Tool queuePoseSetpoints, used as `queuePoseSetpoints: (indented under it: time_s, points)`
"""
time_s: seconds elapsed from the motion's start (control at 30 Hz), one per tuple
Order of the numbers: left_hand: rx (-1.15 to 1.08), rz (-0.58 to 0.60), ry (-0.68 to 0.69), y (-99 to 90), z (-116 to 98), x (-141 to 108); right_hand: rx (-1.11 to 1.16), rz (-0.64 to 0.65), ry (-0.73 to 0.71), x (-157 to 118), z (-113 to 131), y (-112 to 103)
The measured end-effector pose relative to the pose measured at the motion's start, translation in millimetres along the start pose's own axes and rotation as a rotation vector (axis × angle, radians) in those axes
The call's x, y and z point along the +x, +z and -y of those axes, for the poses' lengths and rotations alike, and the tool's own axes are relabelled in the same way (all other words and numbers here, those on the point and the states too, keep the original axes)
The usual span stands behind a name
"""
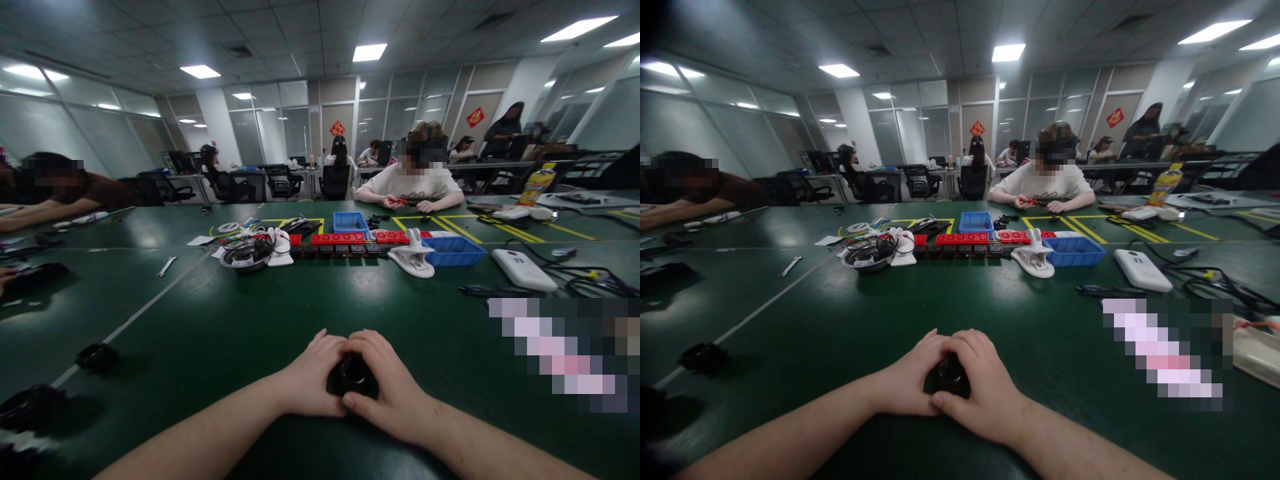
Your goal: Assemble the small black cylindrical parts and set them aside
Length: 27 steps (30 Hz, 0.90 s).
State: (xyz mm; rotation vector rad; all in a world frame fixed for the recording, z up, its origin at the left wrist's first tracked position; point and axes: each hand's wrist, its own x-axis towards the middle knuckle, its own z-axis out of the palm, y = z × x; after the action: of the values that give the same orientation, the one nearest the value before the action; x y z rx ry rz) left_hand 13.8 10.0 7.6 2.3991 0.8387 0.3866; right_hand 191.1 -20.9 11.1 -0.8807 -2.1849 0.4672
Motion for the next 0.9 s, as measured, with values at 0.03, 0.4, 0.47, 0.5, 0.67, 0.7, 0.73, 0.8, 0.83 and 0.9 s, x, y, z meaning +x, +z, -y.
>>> queuePoseSetpoints:
  time_s: [0.03, 0.4, 0.47, 0.5, 0.67, 0.7, 0.73, 0.8, 0.83, 0.9]
  points:
    - [0.0, -0.015, -0.011, 0.7, -1.3, -0.3, -0.017, -0.015, 0.051, 0.3, -1.3, 2.0]
    - [0.221, -0.333, -0.316, 13.0, -7.7, 7.7, -0.329, -0.157, 0.289, 14.6, -15.0, 9.0]
    - [0.24, -0.344, -0.322, 11.6, -4.6, 9.5, -0.334, -0.172, 0.286, 15.9, -18.6, 10.9]
    - [0.25, -0.351, -0.327, 11.1, -3.1, 10.3, -0.327, -0.176, 0.284, 16.0, -19.6, 12.2]
    - [0.36, -0.377, -0.332, 11.4, -0.8, 12.0, -0.312, -0.182, 0.239, 13.6, -15.8, 19.6]
    - [0.382, -0.378, -0.328, 11.7, -1.3, 11.9, -0.318, -0.181, 0.226, 13.1, -14.3, 20.3]
    - [0.396, -0.379, -0.324, 12.0, -2.0, 11.8, -0.323, -0.18, 0.218, 12.8, -13.1, 20.6]
    - [0.409, -0.388, -0.316, 12.6, -3.3, 11.5, -0.323, -0.179, 0.217, 12.4, -12.2, 19.7]
    - [0.412, -0.394, -0.312, 12.8, -3.8, 11.4, -0.312, -0.179, 0.222, 12.4, -12.6, 18.6]
    - [0.418, -0.411, -0.308, 13.5, -4.1, 11.3, -0.268, -0.169, 0.227, 12.7, -15.2, 15.7]
